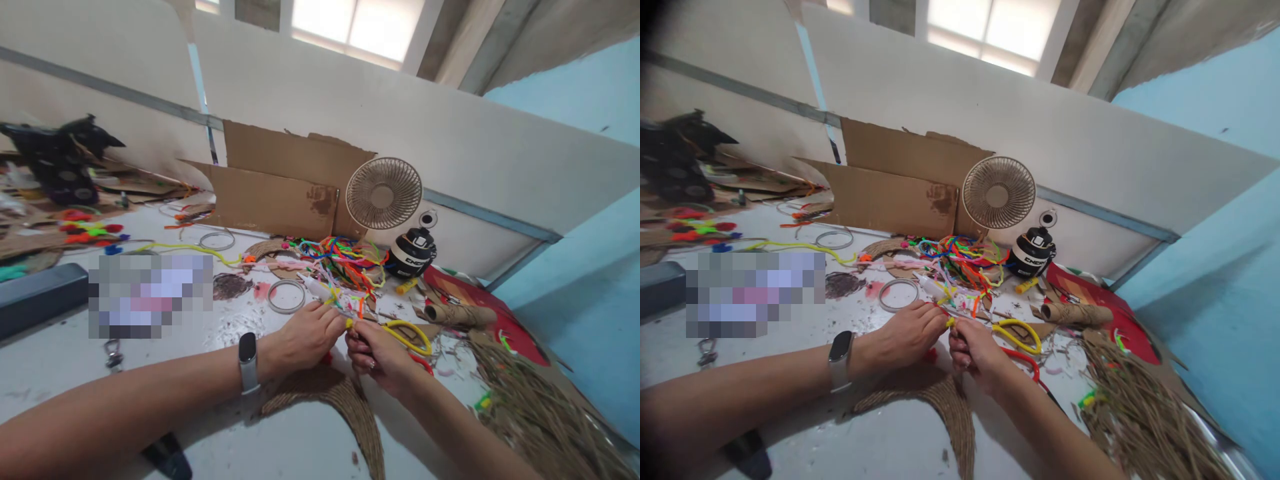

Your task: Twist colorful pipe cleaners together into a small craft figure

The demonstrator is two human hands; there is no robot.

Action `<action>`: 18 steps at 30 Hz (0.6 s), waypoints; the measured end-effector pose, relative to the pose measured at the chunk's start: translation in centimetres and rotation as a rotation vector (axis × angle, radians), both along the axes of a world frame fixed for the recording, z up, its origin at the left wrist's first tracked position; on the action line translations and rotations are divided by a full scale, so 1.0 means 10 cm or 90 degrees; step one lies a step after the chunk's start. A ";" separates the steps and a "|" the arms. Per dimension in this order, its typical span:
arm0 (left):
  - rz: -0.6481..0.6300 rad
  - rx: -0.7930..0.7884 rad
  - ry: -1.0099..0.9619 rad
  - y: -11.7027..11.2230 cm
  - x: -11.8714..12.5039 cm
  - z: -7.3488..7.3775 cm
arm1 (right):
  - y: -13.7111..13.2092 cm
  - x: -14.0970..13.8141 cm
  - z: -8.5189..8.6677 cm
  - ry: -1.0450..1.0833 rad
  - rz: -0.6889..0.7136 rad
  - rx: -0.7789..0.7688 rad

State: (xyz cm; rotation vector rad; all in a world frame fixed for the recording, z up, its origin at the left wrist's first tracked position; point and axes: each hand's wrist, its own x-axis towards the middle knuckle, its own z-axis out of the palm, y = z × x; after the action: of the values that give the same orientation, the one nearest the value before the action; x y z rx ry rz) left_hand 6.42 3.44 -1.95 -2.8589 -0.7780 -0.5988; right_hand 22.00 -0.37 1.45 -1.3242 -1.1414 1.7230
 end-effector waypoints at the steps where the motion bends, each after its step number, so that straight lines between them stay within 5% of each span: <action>1: 0.006 -0.003 0.001 -0.01 0.01 -0.01 | 0.00 -0.01 -0.03 -0.037 -0.016 0.041; 6: 0.041 -0.090 -0.033 -0.07 0.04 -0.04 | -0.02 -0.06 -0.23 -0.309 -0.083 0.353; 11: 0.039 -0.254 -0.118 -0.07 0.01 0.05 | 0.01 0.01 -0.35 -0.594 -0.046 0.564; 14: -0.002 -0.448 -0.181 -0.01 -0.03 0.16 | 0.05 0.07 -0.40 -0.710 0.007 0.680; 18: -0.057 -0.835 -0.220 0.09 -0.11 0.26 | 0.06 0.14 -0.41 -0.814 0.088 0.841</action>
State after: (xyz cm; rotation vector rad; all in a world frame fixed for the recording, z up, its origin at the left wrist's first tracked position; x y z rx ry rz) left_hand 5.37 4.32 0.68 -4.0040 -1.5494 -0.8066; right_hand 23.40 0.24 -2.65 -1.2594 -2.3840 -0.3086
